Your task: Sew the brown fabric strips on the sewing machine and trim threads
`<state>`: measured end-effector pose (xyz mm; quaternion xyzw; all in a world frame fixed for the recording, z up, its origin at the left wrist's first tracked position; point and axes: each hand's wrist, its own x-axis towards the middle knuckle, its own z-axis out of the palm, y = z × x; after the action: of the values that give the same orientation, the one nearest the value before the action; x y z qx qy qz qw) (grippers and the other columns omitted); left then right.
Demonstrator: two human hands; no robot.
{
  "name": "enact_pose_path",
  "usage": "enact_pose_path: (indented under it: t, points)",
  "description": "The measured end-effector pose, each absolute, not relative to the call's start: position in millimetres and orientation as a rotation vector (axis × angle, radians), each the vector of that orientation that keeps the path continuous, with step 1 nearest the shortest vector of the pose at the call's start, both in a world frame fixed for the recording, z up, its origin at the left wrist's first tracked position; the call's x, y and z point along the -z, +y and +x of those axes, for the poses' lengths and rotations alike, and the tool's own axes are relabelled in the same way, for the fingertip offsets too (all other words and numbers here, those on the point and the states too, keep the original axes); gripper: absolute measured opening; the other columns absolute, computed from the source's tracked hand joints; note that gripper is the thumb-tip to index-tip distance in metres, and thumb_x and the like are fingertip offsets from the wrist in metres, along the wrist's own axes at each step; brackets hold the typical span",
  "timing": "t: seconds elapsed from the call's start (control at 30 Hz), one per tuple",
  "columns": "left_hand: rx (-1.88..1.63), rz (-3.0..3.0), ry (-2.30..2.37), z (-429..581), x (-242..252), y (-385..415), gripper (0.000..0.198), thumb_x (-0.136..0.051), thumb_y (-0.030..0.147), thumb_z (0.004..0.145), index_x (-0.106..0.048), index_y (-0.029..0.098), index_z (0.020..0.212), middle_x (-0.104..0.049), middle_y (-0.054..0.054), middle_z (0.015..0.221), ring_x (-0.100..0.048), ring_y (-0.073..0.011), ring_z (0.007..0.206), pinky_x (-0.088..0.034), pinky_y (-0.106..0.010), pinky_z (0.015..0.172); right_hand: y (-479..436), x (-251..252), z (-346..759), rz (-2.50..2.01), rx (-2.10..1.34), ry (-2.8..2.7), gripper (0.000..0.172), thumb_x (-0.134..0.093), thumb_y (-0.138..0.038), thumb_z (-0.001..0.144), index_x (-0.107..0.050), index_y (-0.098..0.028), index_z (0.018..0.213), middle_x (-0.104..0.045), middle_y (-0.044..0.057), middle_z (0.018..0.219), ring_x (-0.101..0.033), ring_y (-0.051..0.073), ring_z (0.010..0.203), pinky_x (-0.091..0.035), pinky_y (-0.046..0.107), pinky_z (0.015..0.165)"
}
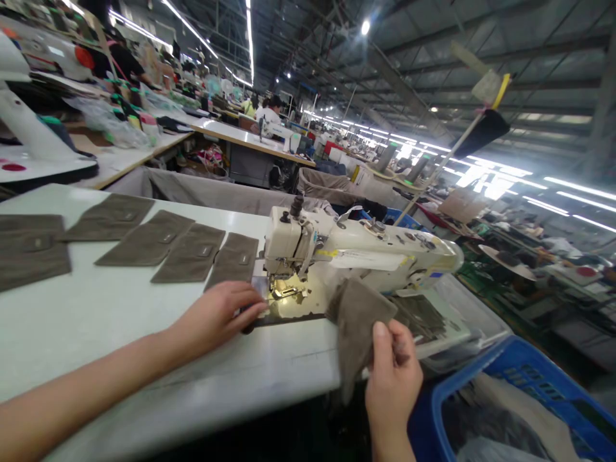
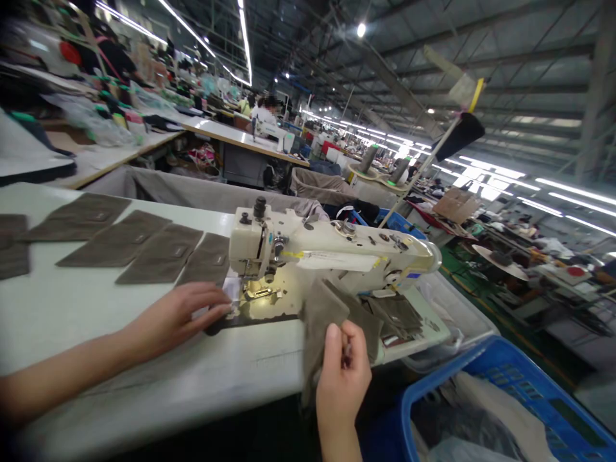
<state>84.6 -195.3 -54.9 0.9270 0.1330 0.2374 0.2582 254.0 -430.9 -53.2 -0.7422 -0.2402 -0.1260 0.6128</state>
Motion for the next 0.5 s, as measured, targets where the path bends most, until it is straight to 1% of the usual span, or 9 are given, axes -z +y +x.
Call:
enact_pose_path:
  t: [0.07, 0.1, 0.17, 0.23, 0.3, 0.33, 0.37, 0.43, 0.5]
  points:
    - [-0.475, 2.093, 0.368, 92, 43, -224, 0.038, -0.059, 0.053, 0.087, -0.070, 0.024, 0.109, -0.074, -0.008, 0.114, -0.067, -0.0268, 0.108, -0.053, -0.039, 0.094, -427, 50, 233, -1.644, -0.091, -0.611, 0.035, -0.062, -0.055, 0.090, -0.061, -0.021, 0.083, -0.042, -0.008, 0.050, -0.040, 0.010, 0.041, -0.033, 0.021, 0.042]
    - [-0.365, 1.871, 0.314, 95, 38, -235, 0.042, -0.062, 0.053, 0.084, -0.067, 0.023, 0.113, -0.073, -0.008, 0.116, -0.067, -0.0266, 0.107, -0.055, -0.038, 0.091, -425, 49, 227, -1.612, -0.256, -0.670, 0.035, -0.062, -0.054, 0.090, -0.061, -0.021, 0.080, -0.040, -0.009, 0.047, -0.038, 0.009, 0.039, -0.032, 0.021, 0.041]
    - [-0.204, 1.550, 0.304, 99, 33, -248, 0.044, -0.066, 0.054, 0.080, -0.066, 0.021, 0.108, -0.075, -0.007, 0.106, -0.070, -0.0251, 0.096, -0.057, -0.035, 0.082, -421, 48, 224, -1.550, -0.463, -0.755, 0.038, -0.063, -0.056, 0.088, -0.063, -0.020, 0.078, -0.037, -0.009, 0.044, -0.035, 0.008, 0.037, -0.029, 0.020, 0.040]
    - [-0.089, 1.456, 0.322, 99, 32, -252, 0.040, -0.070, 0.053, 0.076, -0.068, 0.019, 0.097, -0.075, -0.005, 0.092, -0.069, -0.0215, 0.080, -0.055, -0.031, 0.072, -418, 46, 230, -1.501, -0.500, -0.756, 0.044, -0.062, -0.061, 0.086, -0.069, -0.017, 0.083, -0.043, -0.007, 0.047, -0.034, 0.008, 0.039, -0.027, 0.020, 0.039]
    - [0.010, 1.550, 0.313, 97, 31, -253, 0.033, -0.072, 0.049, 0.076, -0.069, 0.017, 0.086, -0.072, -0.002, 0.081, -0.063, -0.0173, 0.070, -0.050, -0.026, 0.064, -414, 43, 236, -1.476, -0.496, -0.740, 0.049, -0.063, -0.063, 0.083, -0.074, -0.016, 0.094, -0.059, -0.002, 0.060, -0.039, 0.008, 0.044, -0.032, 0.020, 0.041]
    - [0.052, 1.626, 0.292, 95, 31, -253, 0.030, -0.071, 0.047, 0.078, -0.068, 0.017, 0.082, -0.069, -0.001, 0.076, -0.060, -0.0155, 0.066, -0.047, -0.024, 0.060, -411, 41, 237, -1.490, -0.531, -0.761, 0.048, -0.067, -0.061, 0.081, -0.075, -0.017, 0.097, -0.066, 0.002, 0.070, -0.045, 0.009, 0.048, -0.037, 0.021, 0.045]
    - [0.085, 1.697, 0.268, 94, 31, -254, 0.028, -0.069, 0.045, 0.079, -0.067, 0.017, 0.078, -0.066, 0.000, 0.072, -0.057, -0.0140, 0.063, -0.044, -0.023, 0.057, -409, 38, 237, -1.520, -0.582, -0.797, 0.044, -0.070, -0.058, 0.079, -0.076, -0.017, 0.096, -0.069, 0.003, 0.076, -0.051, 0.011, 0.054, -0.041, 0.022, 0.049]
    - [0.129, 1.799, 0.246, 92, 31, -253, 0.027, -0.067, 0.043, 0.081, -0.063, 0.018, 0.072, -0.061, 0.002, 0.067, -0.051, -0.0121, 0.059, -0.038, -0.021, 0.051, -404, 35, 235, -1.592, -0.635, -0.846, 0.035, -0.073, -0.051, 0.079, -0.077, -0.017, 0.088, -0.071, 0.004, 0.076, -0.060, 0.015, 0.064, -0.047, 0.024, 0.058]
    - [0.144, 1.869, 0.281, 89, 32, -245, 0.028, -0.066, 0.044, 0.080, -0.063, 0.018, 0.071, -0.059, 0.003, 0.065, -0.050, -0.0119, 0.058, -0.036, -0.021, 0.050, -401, 36, 235, -1.654, -0.533, -0.806, 0.034, -0.071, -0.050, 0.080, -0.076, -0.017, 0.079, -0.070, 0.004, 0.072, -0.063, 0.018, 0.068, -0.050, 0.027, 0.063]
